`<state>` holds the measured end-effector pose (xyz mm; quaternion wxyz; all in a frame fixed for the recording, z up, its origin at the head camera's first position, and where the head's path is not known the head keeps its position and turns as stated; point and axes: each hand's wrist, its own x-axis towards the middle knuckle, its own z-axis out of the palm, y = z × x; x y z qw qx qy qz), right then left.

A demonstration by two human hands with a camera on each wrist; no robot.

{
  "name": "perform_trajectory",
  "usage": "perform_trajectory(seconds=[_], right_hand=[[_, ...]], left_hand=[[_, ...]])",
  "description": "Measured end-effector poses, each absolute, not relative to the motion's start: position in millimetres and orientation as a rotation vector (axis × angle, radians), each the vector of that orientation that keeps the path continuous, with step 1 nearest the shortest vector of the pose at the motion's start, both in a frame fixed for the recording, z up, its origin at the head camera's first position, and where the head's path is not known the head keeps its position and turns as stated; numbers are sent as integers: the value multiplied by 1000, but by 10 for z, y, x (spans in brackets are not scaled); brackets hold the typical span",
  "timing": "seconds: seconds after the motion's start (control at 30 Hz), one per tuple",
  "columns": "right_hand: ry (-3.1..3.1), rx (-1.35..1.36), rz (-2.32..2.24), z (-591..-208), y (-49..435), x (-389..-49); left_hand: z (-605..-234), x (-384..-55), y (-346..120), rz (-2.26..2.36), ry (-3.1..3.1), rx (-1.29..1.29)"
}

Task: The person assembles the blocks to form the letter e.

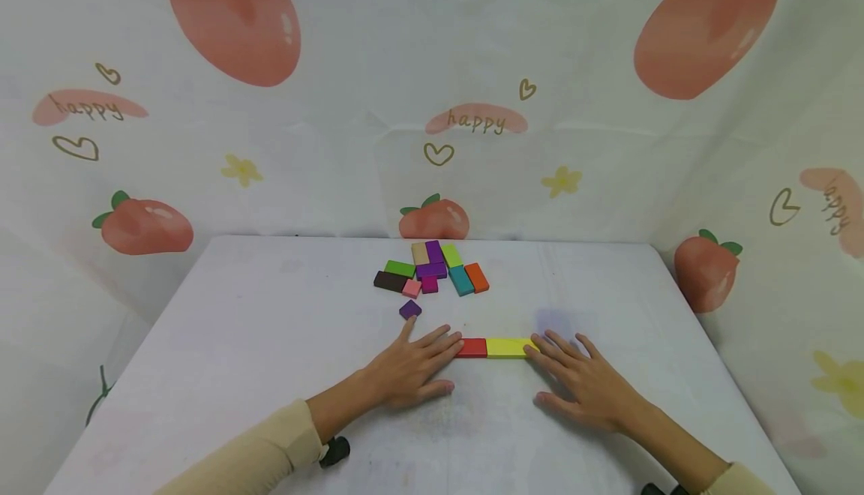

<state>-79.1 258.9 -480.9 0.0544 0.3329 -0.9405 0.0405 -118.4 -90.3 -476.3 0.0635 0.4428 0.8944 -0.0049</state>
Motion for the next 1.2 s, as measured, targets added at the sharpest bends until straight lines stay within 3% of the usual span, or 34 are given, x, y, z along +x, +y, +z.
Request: perform_trajectory(seconds=[1.2], right_hand=[[-2742,1081,140,-4776,2611,-750]], left_hand=[[-4733,-1104,-918,-14,2702,1354]])
